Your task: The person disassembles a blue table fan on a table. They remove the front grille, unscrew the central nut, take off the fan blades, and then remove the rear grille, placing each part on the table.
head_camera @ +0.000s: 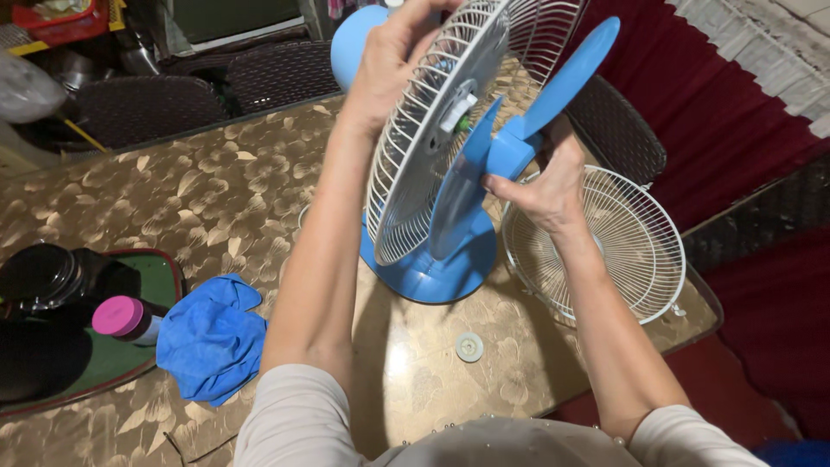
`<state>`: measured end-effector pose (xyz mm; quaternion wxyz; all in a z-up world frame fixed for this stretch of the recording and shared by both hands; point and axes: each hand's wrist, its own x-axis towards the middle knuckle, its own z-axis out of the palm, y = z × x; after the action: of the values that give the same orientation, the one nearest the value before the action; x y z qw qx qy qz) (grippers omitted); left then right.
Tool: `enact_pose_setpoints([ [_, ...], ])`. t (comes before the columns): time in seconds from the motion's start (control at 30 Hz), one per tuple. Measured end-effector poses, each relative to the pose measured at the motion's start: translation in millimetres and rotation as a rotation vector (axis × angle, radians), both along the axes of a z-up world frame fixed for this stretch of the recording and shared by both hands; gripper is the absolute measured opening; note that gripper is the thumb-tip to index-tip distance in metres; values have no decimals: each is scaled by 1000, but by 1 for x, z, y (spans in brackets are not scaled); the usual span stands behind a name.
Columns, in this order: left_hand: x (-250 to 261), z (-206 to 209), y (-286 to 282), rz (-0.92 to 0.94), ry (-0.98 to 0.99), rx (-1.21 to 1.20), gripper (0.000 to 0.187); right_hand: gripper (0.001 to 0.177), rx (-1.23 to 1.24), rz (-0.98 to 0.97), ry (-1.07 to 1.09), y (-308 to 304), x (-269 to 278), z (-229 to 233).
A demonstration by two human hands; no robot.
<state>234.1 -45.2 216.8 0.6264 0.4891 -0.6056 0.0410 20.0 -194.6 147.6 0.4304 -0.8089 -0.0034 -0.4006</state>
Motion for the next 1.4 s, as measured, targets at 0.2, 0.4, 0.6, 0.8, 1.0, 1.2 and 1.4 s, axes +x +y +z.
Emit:
enact_pose_setpoints([
  [0.2,-24,10,49,-35,285,46,27,74,45,45,22,1,-3,1],
  [0.4,-117,8,111,384,97,22,52,79,-60,-23,-17,3,-2,1],
  [0.6,-152,1,105,630,-217,63,77,79,-19,-1,-1,2,-9,-3],
  [0.8,-149,-10,93,644,-178,46,84,72,12,9,-76,3,-24,-7],
  [1.0,-156,-10,95,678,-81,98,81,67,13,21,10,12,-30,-4],
  [1.2,-183,-24,106,776,-218,35,60,64,58,-53,57,12,-45,-4],
  [1.4,-241,-52,94,1008,-159,-166,35,68,-56,-182,54,14,-63,-4],
])
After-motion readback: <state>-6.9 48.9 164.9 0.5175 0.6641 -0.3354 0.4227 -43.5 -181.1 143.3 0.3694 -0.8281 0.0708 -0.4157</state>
